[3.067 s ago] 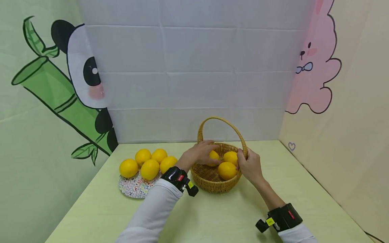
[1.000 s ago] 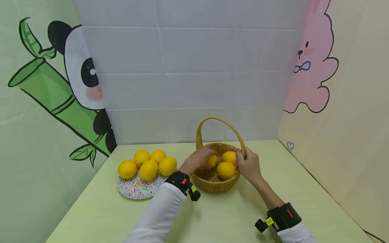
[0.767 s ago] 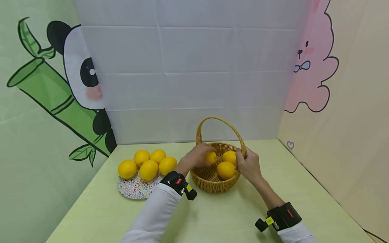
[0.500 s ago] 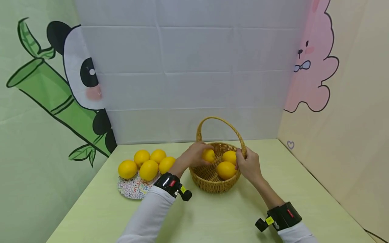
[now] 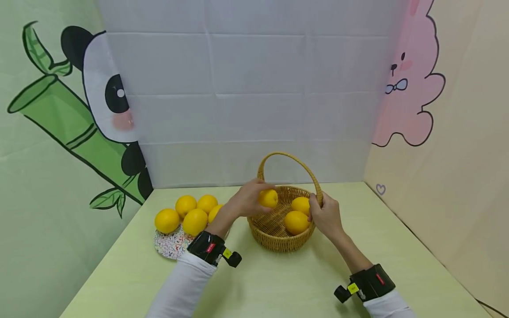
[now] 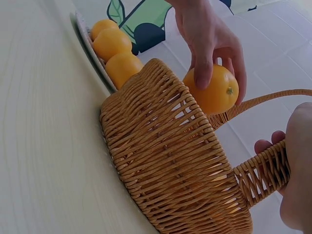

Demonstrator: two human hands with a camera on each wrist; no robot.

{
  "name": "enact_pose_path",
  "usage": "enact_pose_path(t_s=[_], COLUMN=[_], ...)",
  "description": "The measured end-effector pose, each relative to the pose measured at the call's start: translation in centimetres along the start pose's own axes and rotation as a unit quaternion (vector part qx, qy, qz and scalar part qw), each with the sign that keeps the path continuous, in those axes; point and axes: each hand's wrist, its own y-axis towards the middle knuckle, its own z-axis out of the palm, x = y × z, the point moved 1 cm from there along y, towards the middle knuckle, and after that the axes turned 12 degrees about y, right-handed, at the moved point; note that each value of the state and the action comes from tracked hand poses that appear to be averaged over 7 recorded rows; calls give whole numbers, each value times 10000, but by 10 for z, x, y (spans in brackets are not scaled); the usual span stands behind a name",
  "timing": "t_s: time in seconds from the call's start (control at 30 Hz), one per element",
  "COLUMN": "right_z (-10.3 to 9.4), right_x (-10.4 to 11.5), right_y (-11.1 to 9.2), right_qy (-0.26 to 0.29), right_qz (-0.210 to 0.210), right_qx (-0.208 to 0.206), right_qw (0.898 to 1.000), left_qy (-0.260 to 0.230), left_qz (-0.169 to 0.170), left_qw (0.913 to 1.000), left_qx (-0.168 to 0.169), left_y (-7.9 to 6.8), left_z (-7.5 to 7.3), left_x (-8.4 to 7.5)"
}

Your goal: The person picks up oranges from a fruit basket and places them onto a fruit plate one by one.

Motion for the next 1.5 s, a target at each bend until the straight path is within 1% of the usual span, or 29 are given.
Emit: enact_pose_path(t_s=[0.17, 0.27, 0.5, 0.67, 0.8, 0.97, 1.07, 1.27, 1.5], right_z=[2, 3, 5, 8, 9, 12, 13, 14, 17], right_x=[3, 5, 9, 12, 14, 16, 17, 17, 21], right_y=[-2, -4, -9, -12, -15, -18, -20, -21, -22], right_qy=[6, -3, -18, 11, 15, 19, 12, 19, -20], right_qz=[-25, -46, -31, -23, -21, -26, 18, 80, -2], right_qx=[-12, -26, -39, -68, -97, -115, -141, -172, -155], right_qw=[10000, 10000, 10000, 10000, 9999, 9999, 9999, 9998, 9999], left_qy=[-91, -65, -67, -56, -178, -213, -158, -173, -139], left_qz=[-68, -94, -4, 17, -49, -139, -182, -388, -574], left_qw=[9999, 9999, 9998, 9996, 9993, 9993, 9993, 9990, 9982], left_qx=[-64, -87, -186, -263, -313, -281, -268, -152, -125], left_y=[-13, -21, -41, -57, -70, -87, -96, -114, -138], left_z=[-14, -21, -34, -42, -46, -50, -52, -56, -60], left_x=[3, 5, 12, 19, 27, 36, 41, 51, 66])
